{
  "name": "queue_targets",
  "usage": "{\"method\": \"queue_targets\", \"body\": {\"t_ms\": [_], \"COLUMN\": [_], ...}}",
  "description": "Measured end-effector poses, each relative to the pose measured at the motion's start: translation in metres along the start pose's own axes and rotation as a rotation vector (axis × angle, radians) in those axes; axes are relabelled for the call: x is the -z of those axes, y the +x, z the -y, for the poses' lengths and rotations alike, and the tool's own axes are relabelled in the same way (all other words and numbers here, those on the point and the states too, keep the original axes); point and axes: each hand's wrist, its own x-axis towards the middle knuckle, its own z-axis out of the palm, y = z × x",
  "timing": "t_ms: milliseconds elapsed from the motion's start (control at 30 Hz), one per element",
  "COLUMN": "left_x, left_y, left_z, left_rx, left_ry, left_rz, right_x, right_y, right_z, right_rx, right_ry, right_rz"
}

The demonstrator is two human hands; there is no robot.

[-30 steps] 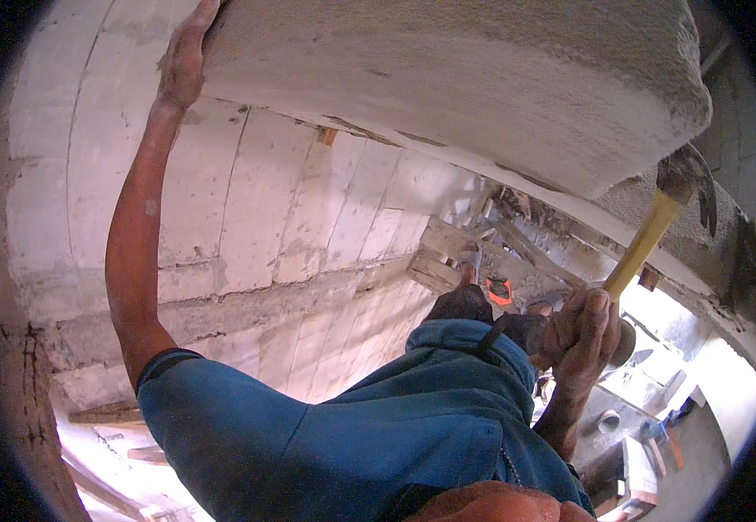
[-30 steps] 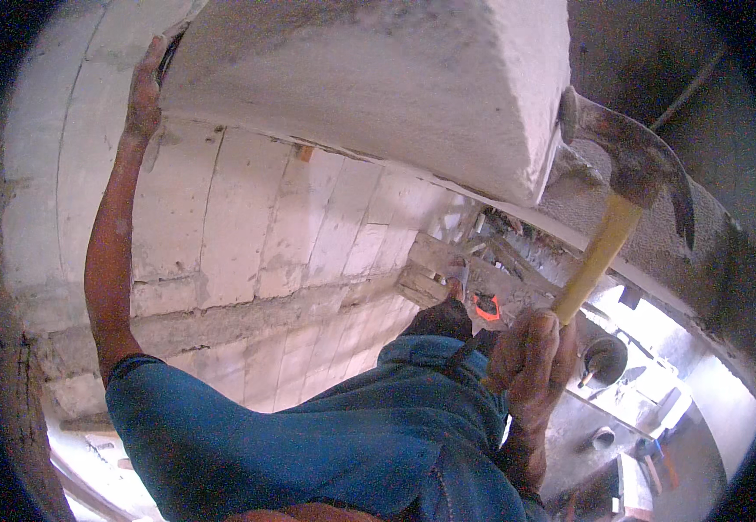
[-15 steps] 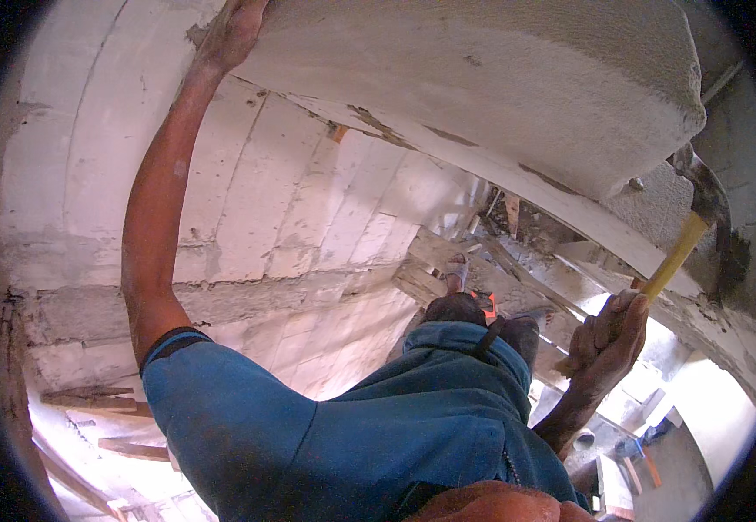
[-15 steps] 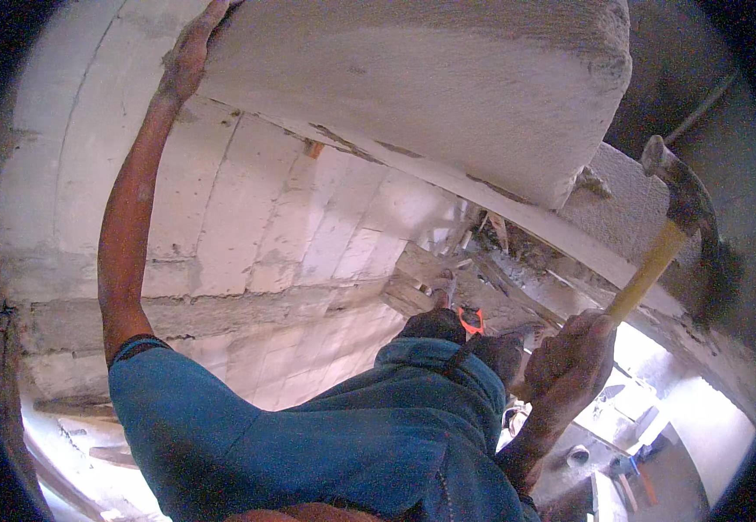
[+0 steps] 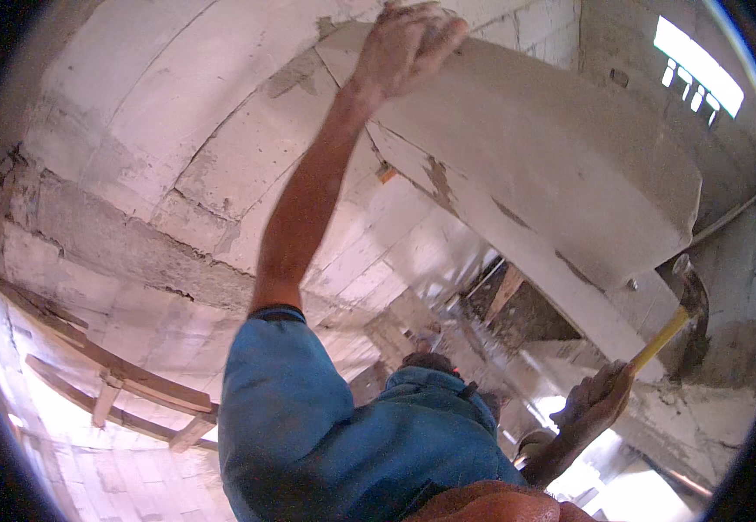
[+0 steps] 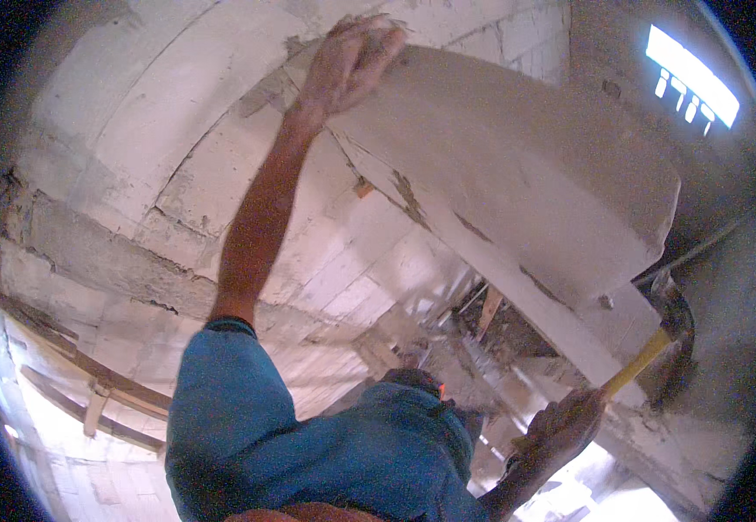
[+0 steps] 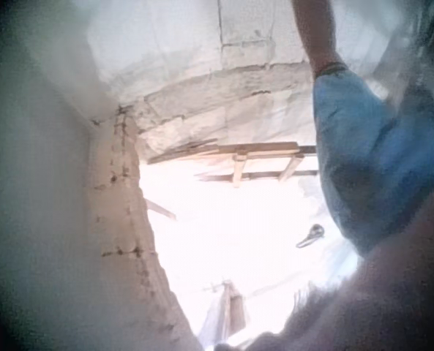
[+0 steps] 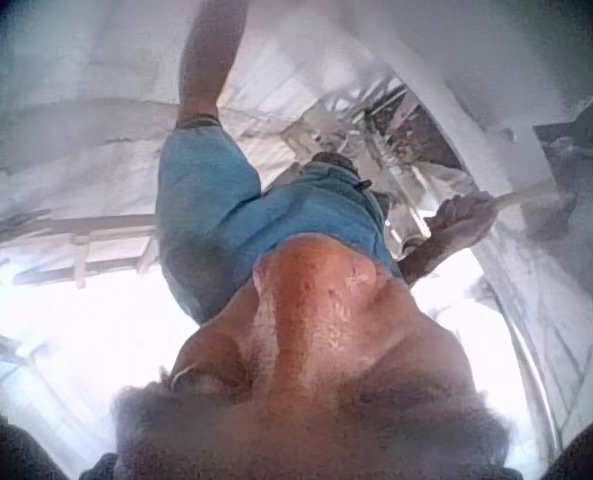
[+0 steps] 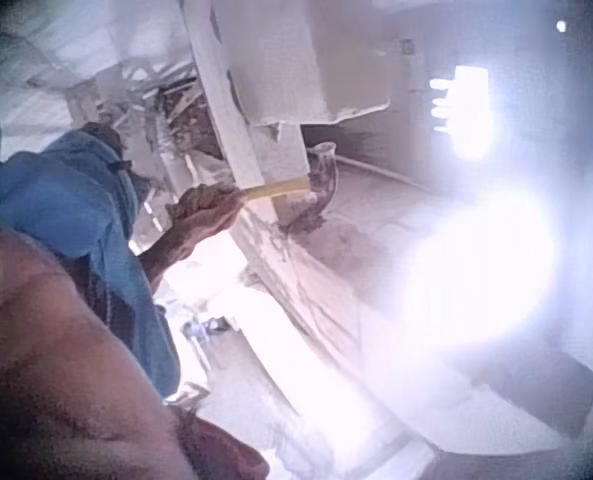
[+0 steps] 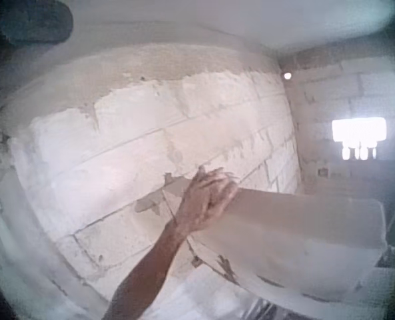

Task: The person applies cement to a ceiling using a trowel and bucket, then uses a hammer to chip away sections of the ceiling. They measure the ceiling with a tape measure and cut a piece of wood with a hand saw. The person continues to apply cement and chip away at the ceiling throughout the video.

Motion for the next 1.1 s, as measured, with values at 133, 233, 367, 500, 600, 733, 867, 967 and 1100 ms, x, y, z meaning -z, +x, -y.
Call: {"method": "queue_targets", "body": {"t_ms": [133,233,367,500,600,733,867,967,1100], "left_x": [-0.004,-0.014,-0.016,-0.030,-0.039,-0.014,-0.013,-0.016,-0.027], "left_y": [-0.014,-0.011,-0.008,-0.007,-0.003,-0.013,-0.013,-0.017,-0.018], "left_z": [-0.015,-0.014,-0.016,-0.009,-0.005,-0.020,-0.016,-0.008,0.005], "left_rx": [-0.184,-0.094,-0.008,-0.074,-0.112,-0.063,0.019,0.044,-0.018], "left_ry": [-0.016,-0.076,-0.096,-0.093,-0.083,-0.066,-0.116,-0.131,-0.139], "left_rz": [-0.171,-0.040,0.016,-0.096,-0.139,-0.007,0.055,0.026,-0.035], "right_x": [-0.003,-0.007,-0.011,-0.021,-0.036,-0.029,-0.018,-0.012,0.009], "right_y": [-0.001,-0.006,-0.007,-0.008,-0.031,-0.032,-0.036,-0.041,-0.045], "right_z": [0.008,0.014,0.018,-0.003,0.009,0.005,0.014,0.005,-0.021], "right_rx": [-0.068,-0.025,0.020,0.103,-0.060,-0.055,-0.075,0.015,0.209], "right_ry": [0.069,0.036,0.097,0.183,-0.112,-0.095,-0.149,-0.090,0.043], "right_rz": [0.214,0.272,0.290,0.310,0.216,0.288,0.301,0.207,0.148]}}
